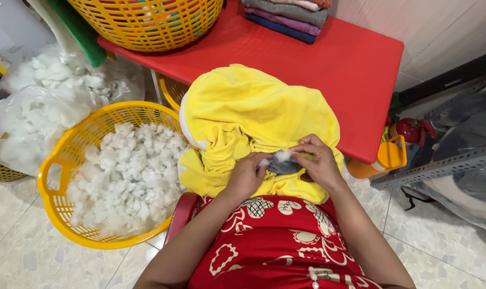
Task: The person repeatedly takes handfuls of white cotton from a yellow basket and stuffs them into a small dark pouch resting on a yellow cloth on their lap. The person compresses the cotton into the pouch opening with both hands throughout the clip.
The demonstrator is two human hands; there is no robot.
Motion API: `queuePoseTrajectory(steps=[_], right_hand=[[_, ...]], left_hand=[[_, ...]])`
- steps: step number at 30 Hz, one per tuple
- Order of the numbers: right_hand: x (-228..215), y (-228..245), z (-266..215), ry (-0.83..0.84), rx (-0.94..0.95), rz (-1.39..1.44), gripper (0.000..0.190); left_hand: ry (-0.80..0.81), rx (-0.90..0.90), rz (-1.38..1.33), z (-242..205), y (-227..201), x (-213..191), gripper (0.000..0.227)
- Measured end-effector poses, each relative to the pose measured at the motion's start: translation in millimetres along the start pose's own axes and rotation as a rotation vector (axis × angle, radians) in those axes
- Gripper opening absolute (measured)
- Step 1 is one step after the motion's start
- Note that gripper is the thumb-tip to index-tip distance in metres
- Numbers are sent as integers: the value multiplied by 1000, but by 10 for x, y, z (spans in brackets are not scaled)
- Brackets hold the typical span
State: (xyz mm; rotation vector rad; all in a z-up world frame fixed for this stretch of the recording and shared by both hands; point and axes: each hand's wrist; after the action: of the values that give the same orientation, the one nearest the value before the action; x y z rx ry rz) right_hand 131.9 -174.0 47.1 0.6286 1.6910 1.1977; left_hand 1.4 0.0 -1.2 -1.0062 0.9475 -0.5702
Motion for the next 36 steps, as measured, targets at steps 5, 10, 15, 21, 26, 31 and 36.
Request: queuePoseTrajectory(steps=[5,10,15,21,26,31,36], right_hand=[[107,128,-56,2,-466,-497,35],[173,-58,17,-98,-468,-463,16],[24,-405,127,-71,-245,11,13],[-216,-437,293,-71,-116,510,12],[-99,-186,106,-86,-356,201,13],[238,42,-116,-8,-686,-431,18],[125,176,-30,-26,-504,-533,20]], left_hand=[[-20,-21,-23,19,24,14,32],[45,-137,20,30,-52,-5,33],[23,-6,6,9,-35,-38,34],[-5,-72,34,22,38,2,31],[53,-321,-680,33,59,91,32],[115,-426,-766,76,127,125,35],[-39,-490,-621,99,272,55,31]])
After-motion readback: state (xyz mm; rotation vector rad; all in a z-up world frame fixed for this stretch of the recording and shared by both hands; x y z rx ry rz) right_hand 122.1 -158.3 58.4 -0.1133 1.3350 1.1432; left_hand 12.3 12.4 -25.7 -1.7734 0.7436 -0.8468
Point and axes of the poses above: each hand's wrist, its own z-axis towards the middle knuckle, its own x-axis out of the palm, y = z × x, and after that the axes turned 9 degrees about -y, right-handed
